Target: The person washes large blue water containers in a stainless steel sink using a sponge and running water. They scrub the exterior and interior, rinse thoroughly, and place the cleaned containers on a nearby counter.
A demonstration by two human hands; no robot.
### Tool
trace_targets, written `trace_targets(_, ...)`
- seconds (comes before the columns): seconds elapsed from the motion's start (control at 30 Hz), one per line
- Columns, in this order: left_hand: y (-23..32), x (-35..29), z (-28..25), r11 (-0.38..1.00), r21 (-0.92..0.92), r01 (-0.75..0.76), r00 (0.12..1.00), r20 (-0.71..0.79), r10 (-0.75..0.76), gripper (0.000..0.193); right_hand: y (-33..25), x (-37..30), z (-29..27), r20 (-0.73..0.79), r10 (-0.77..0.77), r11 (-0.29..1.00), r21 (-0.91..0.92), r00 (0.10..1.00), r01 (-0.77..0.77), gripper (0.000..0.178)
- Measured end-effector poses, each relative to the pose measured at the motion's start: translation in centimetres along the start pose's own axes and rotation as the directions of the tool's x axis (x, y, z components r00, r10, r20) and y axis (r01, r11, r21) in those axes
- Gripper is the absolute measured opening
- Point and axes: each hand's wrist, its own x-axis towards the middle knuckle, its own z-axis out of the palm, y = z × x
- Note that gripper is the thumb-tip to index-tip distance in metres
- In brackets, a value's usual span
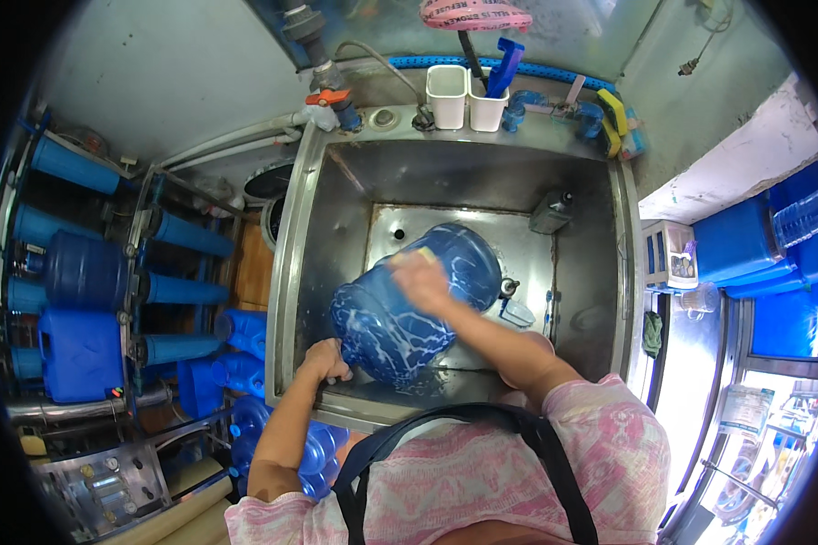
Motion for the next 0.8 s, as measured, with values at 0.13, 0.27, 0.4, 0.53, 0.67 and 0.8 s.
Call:
trace_targets(0.13,0.0,0.5,-0.1,0.999,-0.005,0.052,0.993,0.108,-0.052,0.081,-3.6,-2.1,-0.8,-0.071,-0.371,0.918,0.124,0.926,0.377,0.034)
trace_targets(0.27,2.6,-2.3,2.7,0.968,0.243,0.063,0.943,-0.333,0.022,0.047,9.8,2.2,-4.0,0.047,0.046,0.971,-0.236,0.998,-0.034,0.034)
trace_targets(0.4,4.8,-2.9,4.5,0.93,0.35,0.117,0.841,-0.533,0.094,0.016,14.6,7.8,-3.8,0.199,0.509,0.848,-0.281,0.837,-0.449,0.036)
trace_targets(0.53,4.4,-2.2,3.0,0.962,0.258,0.095,0.919,-0.395,0.015,0.041,1.9,8.1,0.1,0.341,-0.042,0.992,-0.099,0.939,0.08,0.034)
trace_targets(0.67,3.4,-2.0,0.5,0.985,0.157,0.074,0.976,-0.213,-0.039,0.049,-2.9,4.2,1.1,-0.02,-0.455,0.859,0.255,0.89,0.445,0.034)
trace_targets(0.8,2.7,-1.4,-0.5,0.994,0.047,0.099,0.991,-0.097,-0.094,0.044,9.9,4.5,-2.8,0.088,0.022,0.991,-0.131,0.996,-0.011,0.038)
